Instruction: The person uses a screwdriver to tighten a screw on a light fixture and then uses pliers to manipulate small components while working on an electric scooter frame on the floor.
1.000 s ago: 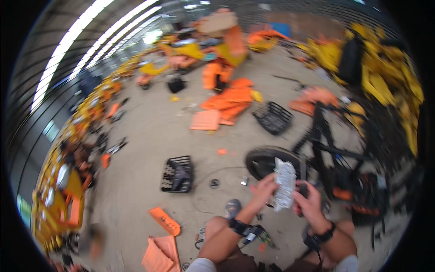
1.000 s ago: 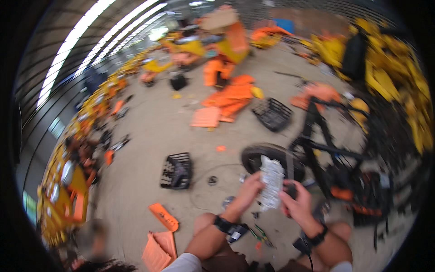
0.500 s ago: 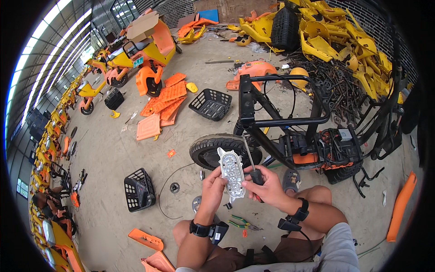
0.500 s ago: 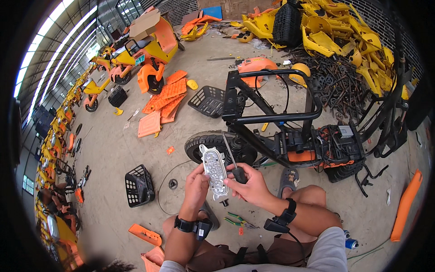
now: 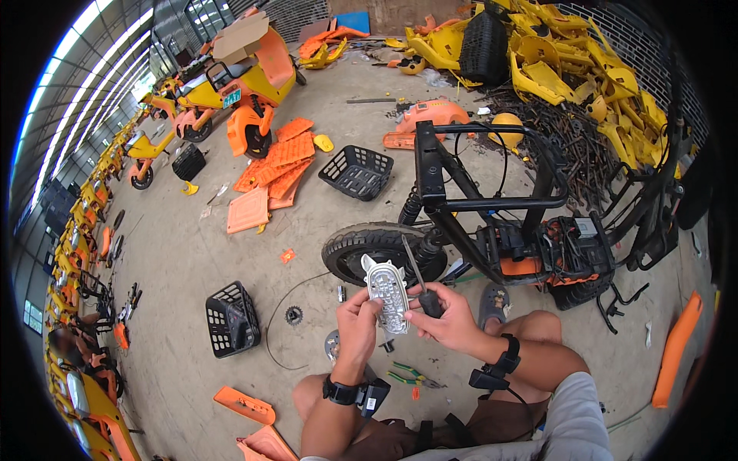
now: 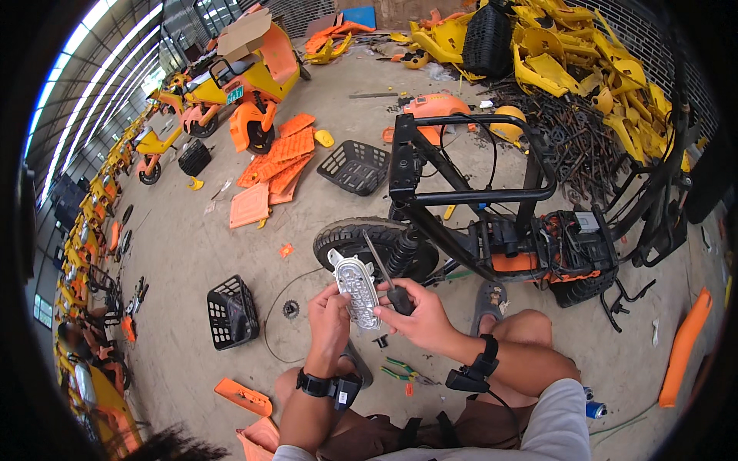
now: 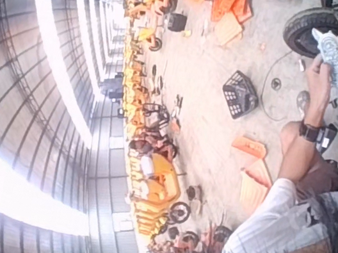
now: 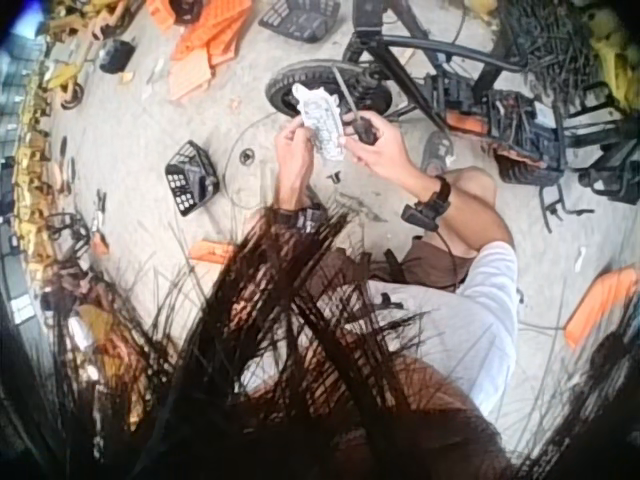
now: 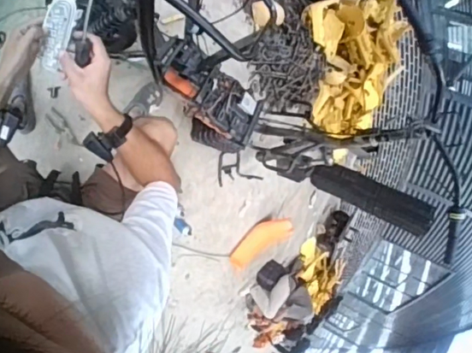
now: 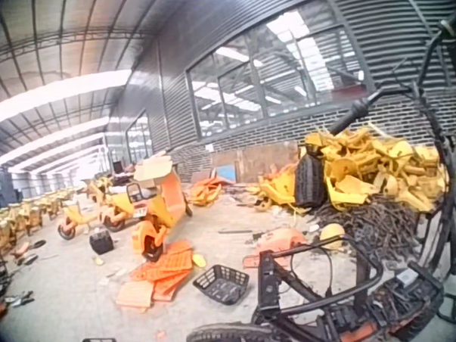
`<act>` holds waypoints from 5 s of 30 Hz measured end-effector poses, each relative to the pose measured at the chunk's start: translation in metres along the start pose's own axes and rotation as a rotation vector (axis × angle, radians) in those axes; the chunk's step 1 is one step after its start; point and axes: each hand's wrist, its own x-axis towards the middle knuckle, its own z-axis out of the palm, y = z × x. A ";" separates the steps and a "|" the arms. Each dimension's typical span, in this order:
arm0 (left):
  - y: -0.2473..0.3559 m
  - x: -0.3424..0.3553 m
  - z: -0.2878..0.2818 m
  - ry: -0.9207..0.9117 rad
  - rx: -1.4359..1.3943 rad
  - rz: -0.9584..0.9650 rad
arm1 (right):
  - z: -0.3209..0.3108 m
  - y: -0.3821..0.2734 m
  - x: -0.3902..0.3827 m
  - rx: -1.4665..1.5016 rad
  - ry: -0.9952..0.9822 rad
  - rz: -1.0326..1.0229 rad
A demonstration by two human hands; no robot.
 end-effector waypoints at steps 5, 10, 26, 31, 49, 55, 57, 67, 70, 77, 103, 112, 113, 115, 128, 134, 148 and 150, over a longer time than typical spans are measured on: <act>-0.002 0.001 -0.001 0.002 -0.090 0.001 | 0.004 0.006 0.003 0.030 0.018 -0.025; 0.005 -0.001 0.002 -0.024 -0.131 -0.030 | 0.007 0.004 0.003 0.027 0.014 0.018; -0.004 0.004 0.014 -0.041 -0.135 -0.071 | -0.001 0.000 0.000 0.078 0.038 0.029; -0.007 0.006 0.014 -0.090 -0.116 -0.084 | -0.004 0.001 -0.001 0.080 0.046 0.025; -0.010 0.007 0.004 0.000 -0.098 -0.055 | 0.005 0.007 0.003 0.046 0.030 0.003; -0.001 0.003 0.008 -0.001 -0.175 -0.076 | 0.006 0.010 0.004 0.072 0.026 -0.004; -0.003 0.004 0.009 0.012 -0.127 -0.051 | 0.007 0.009 0.004 0.079 0.023 -0.006; 0.004 0.003 0.012 -0.022 -0.184 -0.094 | 0.006 0.006 0.002 0.058 0.026 0.007; 0.008 0.002 0.017 -0.040 -0.192 -0.094 | 0.004 0.007 0.002 0.071 0.028 0.006; 0.008 0.001 0.018 -0.008 -0.185 -0.094 | 0.003 0.008 0.002 0.075 0.031 -0.006; -0.002 0.004 0.012 0.030 -0.172 -0.090 | 0.005 0.006 0.003 0.087 0.038 -0.013; 0.004 0.004 0.013 -0.047 -0.179 -0.103 | 0.004 0.006 0.003 0.102 0.052 0.003; 0.001 0.006 0.010 -0.047 -0.179 -0.102 | 0.004 0.006 0.003 0.107 0.058 0.000; -0.006 0.007 0.005 -0.045 -0.180 -0.099 | 0.003 0.010 0.004 0.121 0.065 -0.002; 0.016 0.008 -0.006 0.196 0.044 0.321 | -0.001 0.002 0.007 0.171 0.105 -0.026; 0.027 -0.006 0.003 0.234 0.325 0.478 | -0.004 0.002 0.009 0.133 0.143 -0.070; 0.011 -0.005 0.004 0.042 0.523 0.521 | -0.003 0.017 0.006 -0.209 0.227 -0.434; 0.011 -0.007 0.008 0.058 0.487 0.488 | -0.002 0.014 0.005 -0.292 0.241 -0.491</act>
